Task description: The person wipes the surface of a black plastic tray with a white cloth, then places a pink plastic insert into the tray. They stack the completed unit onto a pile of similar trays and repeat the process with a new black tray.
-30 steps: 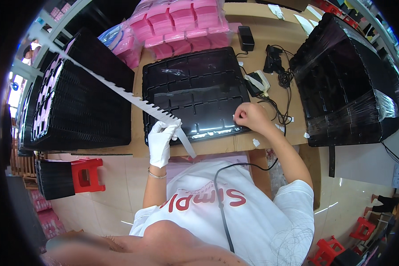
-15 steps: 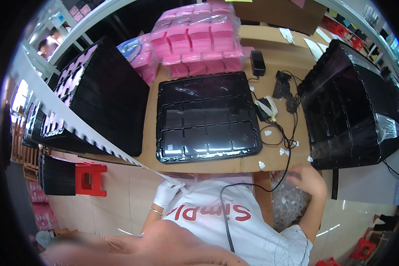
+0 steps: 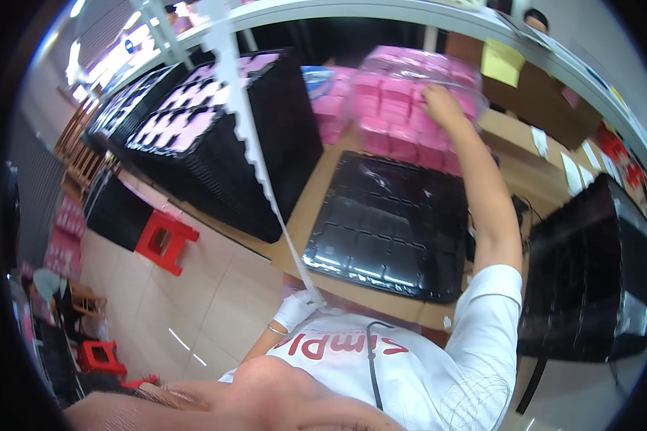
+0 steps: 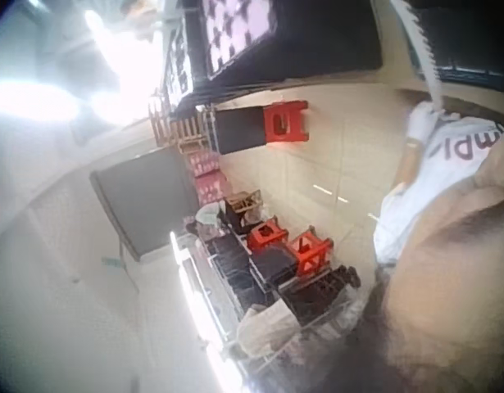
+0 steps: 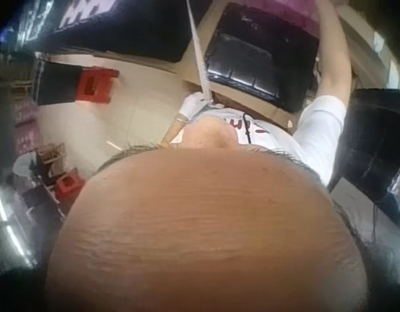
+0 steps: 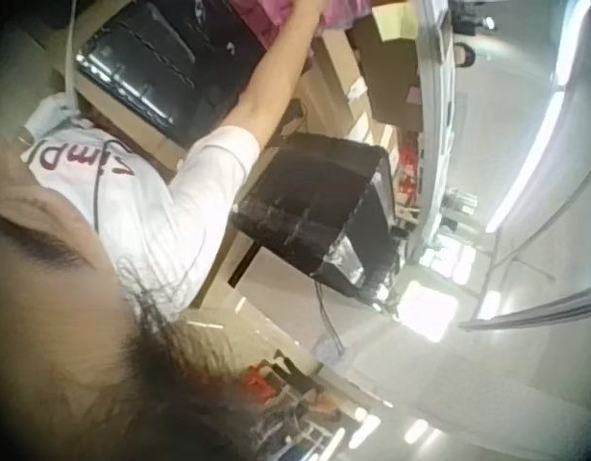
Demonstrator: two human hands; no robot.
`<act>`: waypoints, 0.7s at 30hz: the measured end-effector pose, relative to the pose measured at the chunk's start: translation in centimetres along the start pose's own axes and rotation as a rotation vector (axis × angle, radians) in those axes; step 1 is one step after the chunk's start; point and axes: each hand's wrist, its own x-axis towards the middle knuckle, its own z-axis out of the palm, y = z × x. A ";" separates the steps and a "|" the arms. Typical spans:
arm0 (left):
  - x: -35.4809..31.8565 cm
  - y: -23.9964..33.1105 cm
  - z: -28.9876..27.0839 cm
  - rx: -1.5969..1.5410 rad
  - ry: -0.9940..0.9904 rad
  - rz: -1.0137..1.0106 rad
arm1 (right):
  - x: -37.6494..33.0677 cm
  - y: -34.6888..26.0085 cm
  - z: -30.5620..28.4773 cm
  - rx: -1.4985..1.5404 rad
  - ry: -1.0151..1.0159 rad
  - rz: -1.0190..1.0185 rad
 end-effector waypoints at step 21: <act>5.2 14.7 -18.3 -0.206 0.503 0.111 | -1.5 -5.0 -4.8 0.357 0.584 -0.040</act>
